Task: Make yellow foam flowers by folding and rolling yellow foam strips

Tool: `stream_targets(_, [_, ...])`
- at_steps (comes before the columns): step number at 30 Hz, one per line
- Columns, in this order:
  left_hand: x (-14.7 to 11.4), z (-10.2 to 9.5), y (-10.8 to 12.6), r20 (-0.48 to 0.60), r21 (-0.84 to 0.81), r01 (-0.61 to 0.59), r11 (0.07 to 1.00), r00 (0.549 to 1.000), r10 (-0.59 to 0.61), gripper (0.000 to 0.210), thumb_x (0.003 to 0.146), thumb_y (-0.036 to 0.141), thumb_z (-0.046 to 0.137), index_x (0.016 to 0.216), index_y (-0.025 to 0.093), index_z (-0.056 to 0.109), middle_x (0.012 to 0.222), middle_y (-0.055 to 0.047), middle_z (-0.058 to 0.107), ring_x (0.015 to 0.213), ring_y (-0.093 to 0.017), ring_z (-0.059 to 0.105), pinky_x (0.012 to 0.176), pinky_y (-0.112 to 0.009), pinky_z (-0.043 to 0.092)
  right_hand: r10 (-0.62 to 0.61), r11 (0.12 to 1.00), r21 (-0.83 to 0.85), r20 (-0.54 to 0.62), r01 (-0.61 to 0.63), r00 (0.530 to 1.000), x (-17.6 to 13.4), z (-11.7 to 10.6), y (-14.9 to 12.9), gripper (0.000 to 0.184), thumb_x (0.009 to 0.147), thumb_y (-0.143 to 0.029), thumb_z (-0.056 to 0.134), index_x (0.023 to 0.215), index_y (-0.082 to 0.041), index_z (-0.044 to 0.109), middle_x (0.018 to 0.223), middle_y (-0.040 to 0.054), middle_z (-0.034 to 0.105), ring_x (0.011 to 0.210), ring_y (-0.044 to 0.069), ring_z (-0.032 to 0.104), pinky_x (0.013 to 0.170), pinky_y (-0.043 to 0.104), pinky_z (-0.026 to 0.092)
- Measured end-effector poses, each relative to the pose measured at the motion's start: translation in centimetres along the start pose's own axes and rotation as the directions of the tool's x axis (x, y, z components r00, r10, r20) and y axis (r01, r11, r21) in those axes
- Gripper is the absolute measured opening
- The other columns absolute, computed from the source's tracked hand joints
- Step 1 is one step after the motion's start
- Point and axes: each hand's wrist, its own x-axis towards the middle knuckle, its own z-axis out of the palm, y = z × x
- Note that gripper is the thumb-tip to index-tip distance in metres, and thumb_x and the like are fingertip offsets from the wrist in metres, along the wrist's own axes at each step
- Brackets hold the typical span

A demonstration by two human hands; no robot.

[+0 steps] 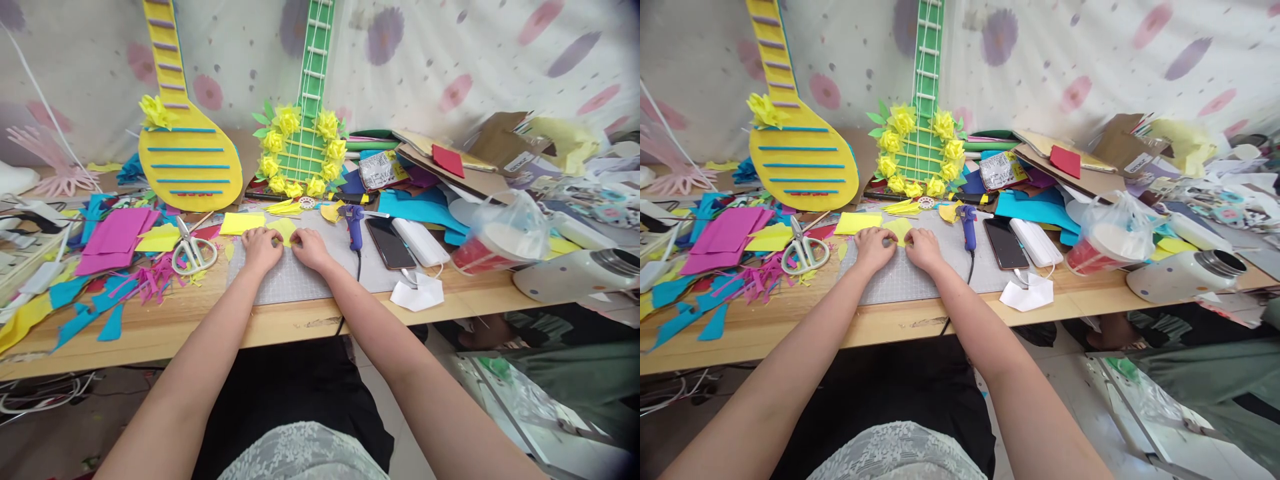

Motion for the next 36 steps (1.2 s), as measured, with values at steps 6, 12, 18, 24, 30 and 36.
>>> stream_targets(6, [0.0, -0.1, 0.1, 0.014, 0.000, 0.006, 1.000, 1.000, -0.006, 0.018, 0.075, 0.021, 0.053, 0.080, 0.027, 0.069, 0.101, -0.005, 0.064, 0.110, -0.026, 0.048, 0.102, -0.044, 0.026, -0.048, 0.999, 0.009, 0.045, 0.048, 0.998, -0.1, -0.4, 0.4, 0.026, 0.078, -0.011, 0.047, 0.099, -0.018, 0.060, 0.102, 0.0062, 0.062, 0.097, 0.019, 0.052, 0.091, 0.033, 0.037])
stream_targets(12, [0.0, -0.4, -0.2, 0.005, -0.058, -0.042, 0.997, 0.999, 0.043, 0.030, 0.071, 0.012, 0.050, 0.090, 0.027, 0.067, 0.108, -0.002, 0.065, 0.113, -0.023, 0.048, 0.102, -0.039, 0.030, -0.022, 0.996, 0.086, 0.022, 0.020, 1.000, 0.2, -0.5, 0.5, 0.030, 0.077, -0.007, 0.039, 0.097, -0.018, 0.059, 0.097, 0.0042, 0.063, 0.092, 0.016, 0.053, 0.089, 0.030, 0.039])
stream_targets(18, [0.2, -0.7, -1.4, 0.041, -0.054, -0.184, 0.982, 0.982, 0.186, 0.037, 0.074, 0.013, 0.047, 0.106, 0.025, 0.064, 0.113, -0.002, 0.067, 0.112, -0.020, 0.053, 0.113, -0.042, 0.015, -0.005, 0.988, 0.153, -0.111, 0.022, 0.994, 0.0, -0.8, 0.5, 0.027, 0.075, -0.008, 0.040, 0.093, -0.020, 0.057, 0.092, 0.0020, 0.063, 0.090, 0.016, 0.053, 0.082, 0.028, 0.042])
stream_targets(24, [-0.1, -0.8, -0.4, 0.007, 0.041, -0.182, 0.982, 0.983, 0.182, 0.032, 0.081, 0.025, 0.051, 0.110, 0.022, 0.062, 0.105, -0.006, 0.069, 0.108, -0.024, 0.055, 0.110, -0.042, 0.021, -0.188, 0.981, 0.030, -0.100, 0.192, 0.977, -0.7, -0.8, 0.1, 0.026, 0.073, -0.013, 0.050, 0.097, -0.018, 0.059, 0.102, 0.0058, 0.062, 0.099, 0.020, 0.049, 0.091, 0.032, 0.039])
stream_targets(30, [-0.4, -0.8, 0.5, 0.026, -0.118, -0.144, 0.982, 0.989, 0.148, 0.033, 0.085, 0.034, 0.047, 0.111, 0.021, 0.063, 0.083, -0.003, 0.071, 0.090, -0.021, 0.061, 0.095, -0.038, 0.036, -0.169, 0.985, -0.026, -0.046, 0.168, 0.985, -0.3, -0.9, 0.6, 0.030, 0.075, -0.008, 0.045, 0.098, -0.017, 0.062, 0.103, 0.0080, 0.063, 0.103, 0.022, 0.047, 0.093, 0.037, 0.038])
stream_targets(36, [-0.1, -1.3, -1.9, 0.026, -0.168, -0.177, 0.970, 0.983, 0.184, 0.046, 0.072, 0.014, 0.051, 0.117, 0.022, 0.060, 0.111, -0.002, 0.068, 0.107, -0.019, 0.058, 0.098, -0.032, 0.037, -0.150, 0.989, 0.004, -0.095, 0.151, 0.984, 0.0, -1.1, 1.3, 0.047, 0.069, 0.001, 0.038, 0.106, -0.016, 0.060, 0.108, 0.0081, 0.062, 0.109, 0.022, 0.045, 0.096, 0.036, 0.038])
